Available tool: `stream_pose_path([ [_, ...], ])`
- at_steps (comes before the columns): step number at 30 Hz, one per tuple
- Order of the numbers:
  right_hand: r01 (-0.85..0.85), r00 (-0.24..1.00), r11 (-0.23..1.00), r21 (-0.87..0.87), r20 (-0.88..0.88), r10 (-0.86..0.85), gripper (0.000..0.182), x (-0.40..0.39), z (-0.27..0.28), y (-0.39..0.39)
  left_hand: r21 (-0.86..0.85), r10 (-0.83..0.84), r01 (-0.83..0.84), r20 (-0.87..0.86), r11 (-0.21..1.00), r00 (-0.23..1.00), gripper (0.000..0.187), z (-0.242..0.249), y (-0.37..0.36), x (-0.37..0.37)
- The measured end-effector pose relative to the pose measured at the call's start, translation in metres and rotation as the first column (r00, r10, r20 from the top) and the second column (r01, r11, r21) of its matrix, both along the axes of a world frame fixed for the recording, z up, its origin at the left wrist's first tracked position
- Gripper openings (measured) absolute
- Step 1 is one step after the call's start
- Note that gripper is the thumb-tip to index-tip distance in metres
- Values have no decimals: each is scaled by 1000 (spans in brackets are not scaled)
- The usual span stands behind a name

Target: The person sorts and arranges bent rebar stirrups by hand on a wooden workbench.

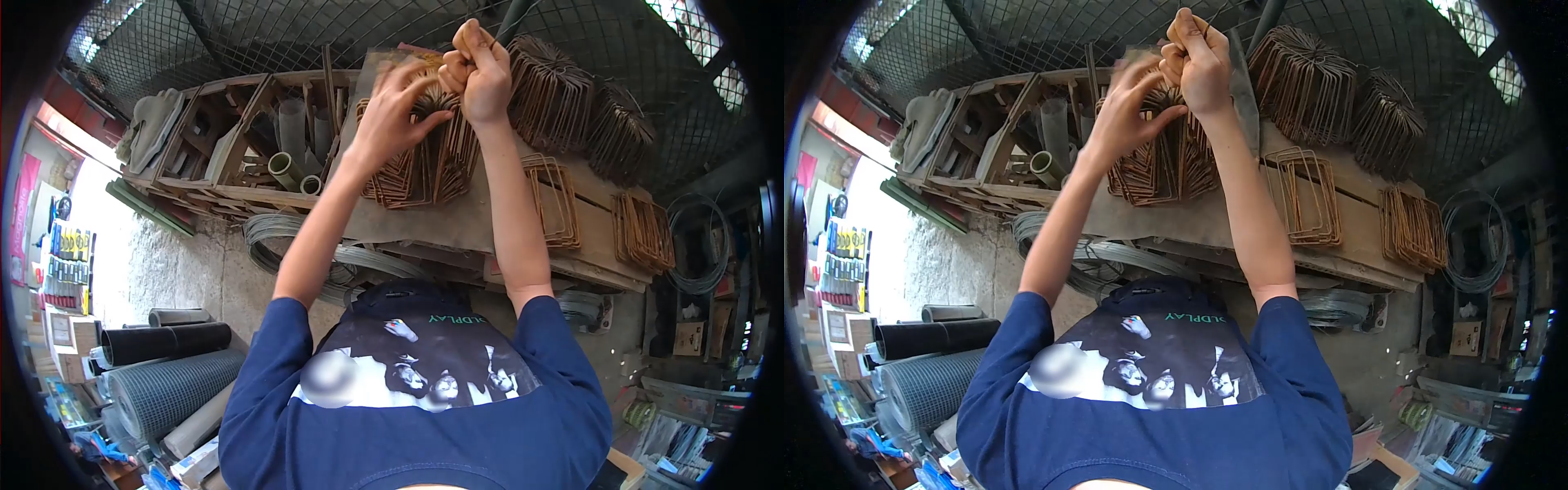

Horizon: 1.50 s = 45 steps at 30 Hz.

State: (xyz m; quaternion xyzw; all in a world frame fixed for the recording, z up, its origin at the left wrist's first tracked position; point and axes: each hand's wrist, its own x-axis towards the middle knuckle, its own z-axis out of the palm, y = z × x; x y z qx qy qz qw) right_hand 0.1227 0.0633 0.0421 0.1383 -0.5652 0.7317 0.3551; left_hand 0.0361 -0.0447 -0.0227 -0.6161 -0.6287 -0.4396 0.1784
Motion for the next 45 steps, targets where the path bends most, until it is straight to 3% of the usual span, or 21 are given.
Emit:
stream_pose_path([
  [1, 47, 998, 999, -8, -33, -47, 39, -2, -1, -1, 188, 269, -246, -103, 951, 958, 63, 0, -6, 12],
  [2, 57, 998, 998, -10, -41, -57, 39, -7, 0, -3, 188, 334, -324, -22, 927, 942, 97, -29, -8, 12],
  [4, 109, 991, 994, -10, -73, -110, 41, -19, 2, -1, 199, 558, -551, 23, 811, 829, 123, -57, -18, 34],
  [5, 125, 990, 992, 10, -67, -124, 43, -27, -2, 8, 67, 626, -627, 40, 776, 779, 137, -69, -17, 42],
  [8, 70, 997, 996, 61, -37, -67, 42, -44, 4, 15, -9, 599, -607, 174, 794, 781, 141, -70, -6, 37],
  [10, 103, 993, 995, -4, 54, -103, 38, -54, 11, 15, -28, 637, -640, 136, 768, 759, 142, -59, -1, 28],
  [14, 80, 994, 992, -96, 87, -72, 37, -75, 23, 26, 62, 581, -604, 211, 794, 786, 138, -45, 10, 10],
  [20, 23, 999, 998, 53, -24, -21, 41, -64, 14, 22, 112, 603, -628, 189, 771, 775, 135, -60, 29, -7],
  [22, 82, 996, 996, 22, -20, -82, 37, -64, -2, 24, 60, 627, -637, 129, 769, 769, 137, -71, 29, -10],
  [24, -70, 998, 990, -126, -15, 69, 30, -58, -9, 38, 15, 644, -646, 64, 763, 763, 138, -68, 30, -13],
  [27, -36, 999, 986, -162, 8, 38, 28, -59, -4, 40, 27, 592, -594, 44, 804, 804, 130, -43, 37, -22],
  [29, -8, 998, 988, -157, 66, 18, 32, -60, 0, 42, 159, 373, -358, -74, 920, 925, 98, -23, 47, -47],
  [30, -5, 998, 988, -157, 65, 15, 32, -63, 1, 47, 158, 370, -355, -74, 921, 926, 98, -12, 50, -57],
  [32, -115, 992, 993, -40, 43, 117, 36, -69, 0, 56, -125, 306, -347, -262, 930, 915, 61, 10, 53, -71],
  [33, -102, 993, 995, -7, 50, 102, 38, -74, 1, 59, -105, 164, -195, -243, 975, 956, 42, 23, 56, -72],
  [34, -97, 994, 995, -2, 46, 97, 38, -75, 1, 61, -100, 161, -190, -247, 977, 956, 42, 24, 61, -78],
  [36, -125, 984, 992, -23, 121, 127, 39, -77, 2, 64, -385, -176, 268, 259, 883, 950, 31, 22, 68, -90],
  [37, -87, 989, 995, -37, 115, 91, 40, -78, 4, 63, -232, -268, 294, 138, 927, 954, 23, 20, 69, -89],
  [38, -83, 990, 996, -34, 116, 86, 40, -79, 4, 61, -229, -273, 298, 137, 927, 952, 23, 15, 71, -90],
  [40, -133, 977, 980, -146, 148, 154, 40, -83, 6, 62, -191, -277, 316, 205, 929, 939, 22, 9, 76, -93],
  [45, -123, 969, 986, -112, 203, 144, 42, -77, 11, 65, -199, -345, 422, 332, 884, 878, 21, 9, 88, -104],
])
